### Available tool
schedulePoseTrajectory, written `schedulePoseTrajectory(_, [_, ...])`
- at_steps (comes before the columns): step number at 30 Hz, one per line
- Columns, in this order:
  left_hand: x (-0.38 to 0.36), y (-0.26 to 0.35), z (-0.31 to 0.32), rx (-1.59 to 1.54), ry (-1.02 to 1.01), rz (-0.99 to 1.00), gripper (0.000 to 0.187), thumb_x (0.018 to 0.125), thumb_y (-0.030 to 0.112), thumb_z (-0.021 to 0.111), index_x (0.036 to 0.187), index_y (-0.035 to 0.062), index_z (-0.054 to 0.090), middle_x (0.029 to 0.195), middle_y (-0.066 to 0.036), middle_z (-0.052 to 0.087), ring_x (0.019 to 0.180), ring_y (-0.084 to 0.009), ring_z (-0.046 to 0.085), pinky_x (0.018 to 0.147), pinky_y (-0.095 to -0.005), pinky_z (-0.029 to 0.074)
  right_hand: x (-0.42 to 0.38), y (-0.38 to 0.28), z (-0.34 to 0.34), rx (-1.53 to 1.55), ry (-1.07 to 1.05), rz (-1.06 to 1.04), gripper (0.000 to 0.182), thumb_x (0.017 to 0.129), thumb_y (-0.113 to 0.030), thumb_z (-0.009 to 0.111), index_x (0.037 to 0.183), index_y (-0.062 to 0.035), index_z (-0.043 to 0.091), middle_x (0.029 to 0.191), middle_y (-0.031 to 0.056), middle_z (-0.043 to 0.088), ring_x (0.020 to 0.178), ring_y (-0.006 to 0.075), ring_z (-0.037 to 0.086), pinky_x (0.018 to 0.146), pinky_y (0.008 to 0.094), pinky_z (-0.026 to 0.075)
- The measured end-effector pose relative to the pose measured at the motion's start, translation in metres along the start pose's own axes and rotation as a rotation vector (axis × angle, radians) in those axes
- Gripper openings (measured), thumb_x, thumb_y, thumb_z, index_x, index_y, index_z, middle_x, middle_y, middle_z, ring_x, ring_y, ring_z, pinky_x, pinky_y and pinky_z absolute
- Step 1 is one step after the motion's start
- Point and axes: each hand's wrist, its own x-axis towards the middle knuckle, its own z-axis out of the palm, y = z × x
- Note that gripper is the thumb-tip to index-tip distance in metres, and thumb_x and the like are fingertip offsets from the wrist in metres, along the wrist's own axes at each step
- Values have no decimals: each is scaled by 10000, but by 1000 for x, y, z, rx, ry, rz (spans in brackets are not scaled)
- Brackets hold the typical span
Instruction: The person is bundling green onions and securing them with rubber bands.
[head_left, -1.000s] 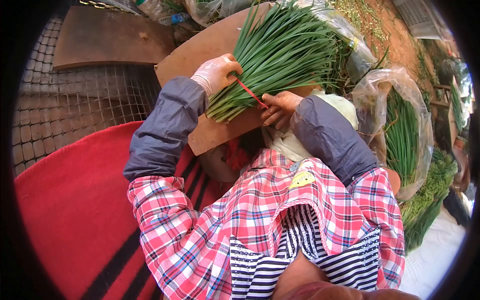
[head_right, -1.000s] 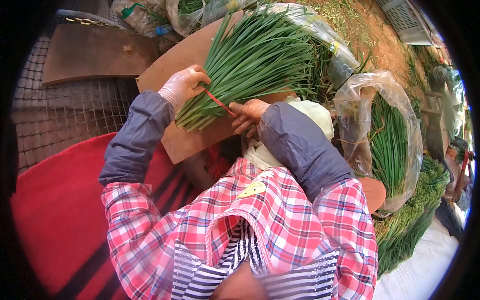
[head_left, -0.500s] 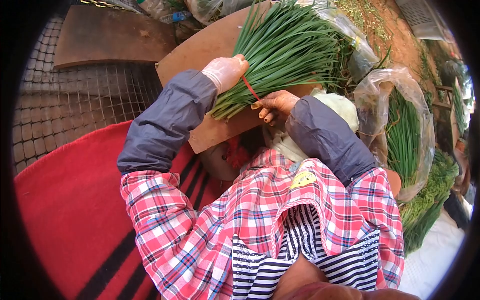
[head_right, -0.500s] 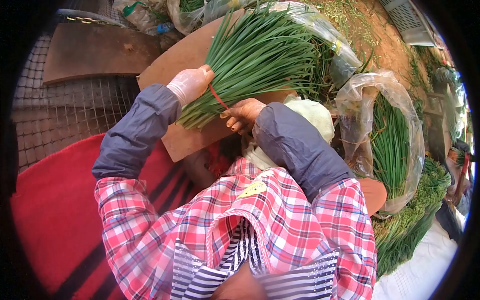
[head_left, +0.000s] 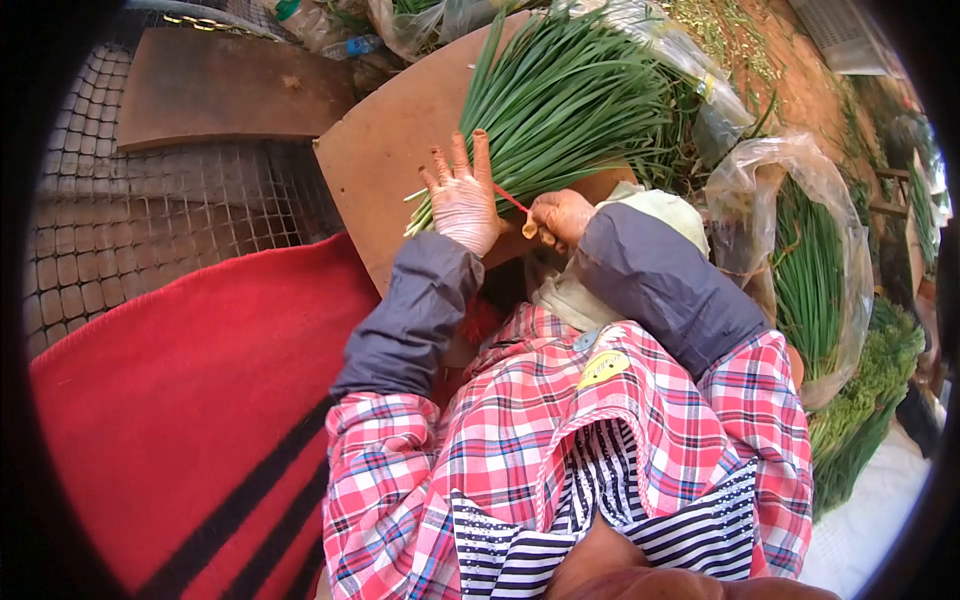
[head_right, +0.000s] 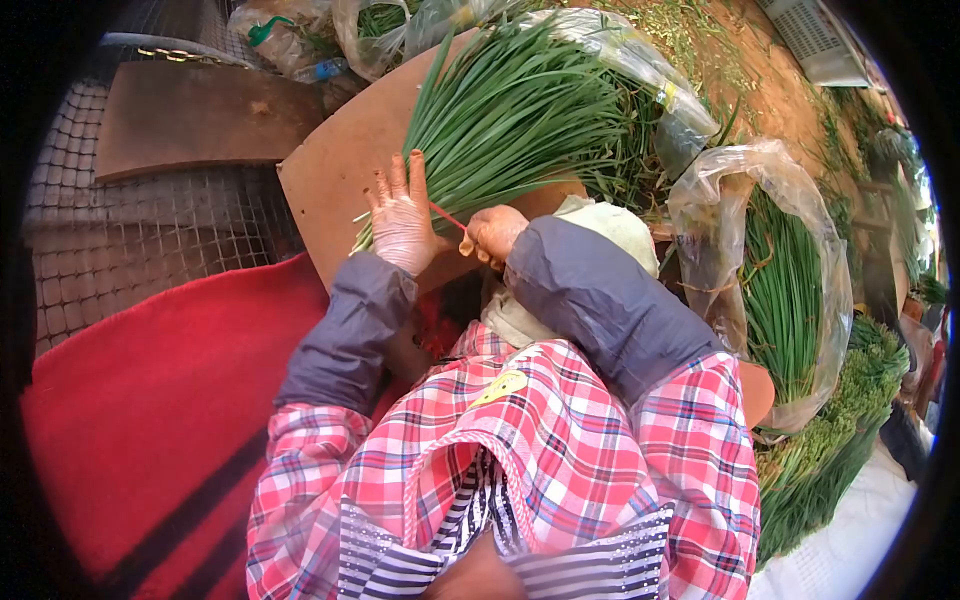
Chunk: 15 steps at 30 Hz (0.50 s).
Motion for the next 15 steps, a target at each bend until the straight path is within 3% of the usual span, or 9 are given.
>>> schedulePoseTrajectory(4, [-6,-2,11,-166,89,-192,1216,402,339,862,1366,9,198,1313,-208,340,1156,-384,411,954,-476,345,-2,11,7,54,-16,-110,204,804,-200,475,779,-45,605,575,18,507,440,88,415,399,235,351])
schedulePoseTrajectory(7, [-5,-6,16,-262,76,-182,1210,382,316,864,1356,10,215,1286,-201,364,1106,-364,448,923,-467,365,-11,1,15,-27,27,-237,205,811,-201,474,781,-44,602,593,25,519,490,96,450,423,254,368])
schedulePoseTrajectory(8, [-7,-5,22,-184,169,-157,921,577,266,784,1325,18,305,1240,-180,415,1070,-340,471,899,-446,387,-12,-5,21,-85,54,-285,203,814,-199,473,781,-44,601,602,28,525,515,100,468,435,265,379])
schedulePoseTrajectory(10, [-6,-6,50,-50,318,-100,763,662,230,712,1288,6,338,1232,-192,419,1058,-343,475,875,-442,398,12,-1,35,-224,151,-730,174,802,-180,485,775,-49,595,635,68,547,594,167,536,481,332,423])
schedulePoseTrajectory(11, [-8,-3,62,12,392,-73,685,704,212,677,1270,0,354,1228,-198,422,1051,-344,477,863,-440,403,-7,-40,49,-237,236,-954,115,774,-143,541,811,-58,609,686,117,569,671,243,572,530,387,446])
schedulePoseTrajectory(12, [-14,0,63,-44,339,-70,732,664,231,708,1266,9,355,1228,-191,422,1052,-335,479,858,-432,408,-20,-79,57,-215,271,-1037,124,787,-152,550,817,-46,607,659,90,549,620,210,547,503,350,425])
schedulePoseTrajectory(15, [-13,-3,25,-174,240,-34,875,544,286,804,1254,38,358,1227,-171,425,1052,-306,484,843,-407,421,-44,-155,36,210,186,-798,171,827,-182,579,835,-12,600,579,8,486,466,111,470,422,238,361])
